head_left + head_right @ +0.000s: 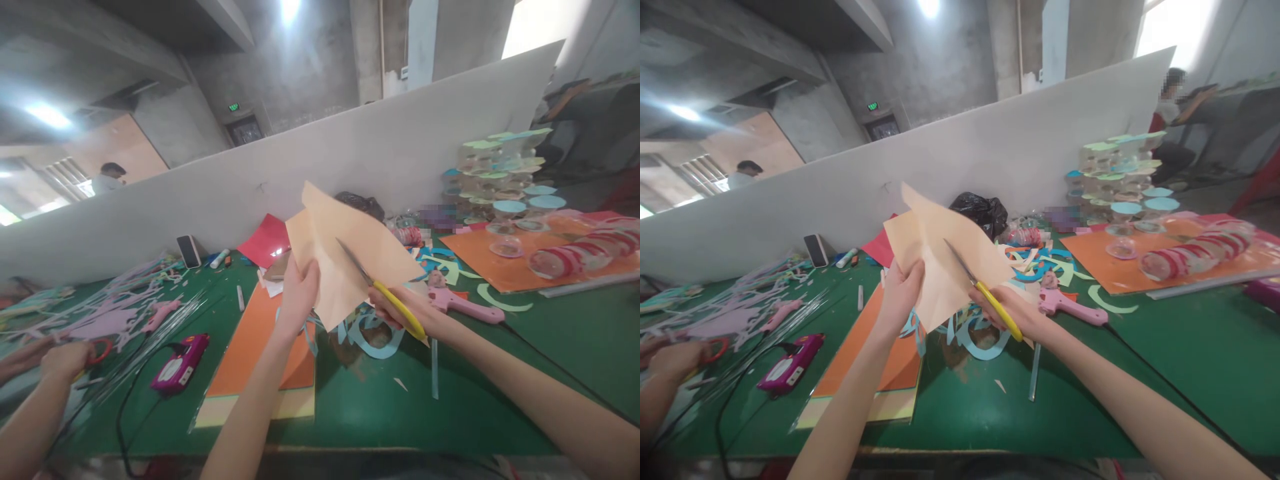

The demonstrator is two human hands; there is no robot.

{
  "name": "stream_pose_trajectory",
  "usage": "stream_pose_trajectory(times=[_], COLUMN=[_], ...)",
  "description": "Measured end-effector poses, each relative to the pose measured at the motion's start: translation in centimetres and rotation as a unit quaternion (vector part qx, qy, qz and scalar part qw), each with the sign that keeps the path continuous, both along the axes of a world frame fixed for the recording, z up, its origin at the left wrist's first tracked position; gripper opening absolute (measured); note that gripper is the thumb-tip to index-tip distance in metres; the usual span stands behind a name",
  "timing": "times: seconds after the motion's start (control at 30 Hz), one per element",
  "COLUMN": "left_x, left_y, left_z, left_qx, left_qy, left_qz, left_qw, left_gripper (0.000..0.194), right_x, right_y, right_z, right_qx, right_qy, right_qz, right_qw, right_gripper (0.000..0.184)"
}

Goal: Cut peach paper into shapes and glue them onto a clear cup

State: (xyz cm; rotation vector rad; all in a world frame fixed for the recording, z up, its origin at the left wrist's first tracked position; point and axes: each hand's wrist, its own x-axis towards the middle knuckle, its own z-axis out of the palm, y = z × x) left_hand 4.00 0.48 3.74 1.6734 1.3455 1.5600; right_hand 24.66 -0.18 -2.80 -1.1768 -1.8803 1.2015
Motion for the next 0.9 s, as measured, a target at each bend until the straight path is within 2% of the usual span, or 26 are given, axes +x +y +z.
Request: stream_pose_trajectory(times=[0.13, 0.27, 0.33, 0.53, 0.7, 0.77, 0.9], left_x=[0.3, 0.6, 0.6, 0.3, 0.2, 0.3, 0.3], left_y=[0.0, 0.0, 0.0, 0.3, 0.2, 0.2, 0.2], left_z=[0.0, -0.2, -0.4, -0.4, -0.4, -0.4, -0.4], left_qx=[0.007, 0.001, 0.002, 0.004, -0.010, -0.017, -0.016], left_qy=[0.015, 0.022, 0.026, 0.028, 0.020, 0.015, 0.022], left_qz=[0.024, 0.021, 0.014, -0.004, 0.005, 0.005, -0.008], left_qw=[1.000, 1.000, 1.000, 1.000, 1.000, 1.000, 1.000], left_gripper=[0.041, 0.040, 0.040, 0.040, 0.039, 0.040, 0.041], right_x=[-0.3, 0.1, 0.3, 0.0, 0.4, 0.6, 0.6], right_y=[0.1, 0.1, 0.0, -0.2, -0.7, -0.8, -0.7], right_z=[0.1, 0.5, 0.6, 1.0, 1.9, 1.8, 1.1], right_qx=[-0.038, 0.018, 0.021, -0.067, -0.008, -0.002, -0.019], right_qy=[0.001, -0.033, -0.047, -0.001, -0.061, -0.055, -0.008], right_qz=[-0.013, 0.010, 0.012, -0.021, 0.021, 0.038, 0.017], right_qw=[0.999, 0.999, 0.999, 0.998, 0.998, 0.998, 1.000], right_gripper=[0.057, 0.057, 0.061, 0.066, 0.064, 0.062, 0.062])
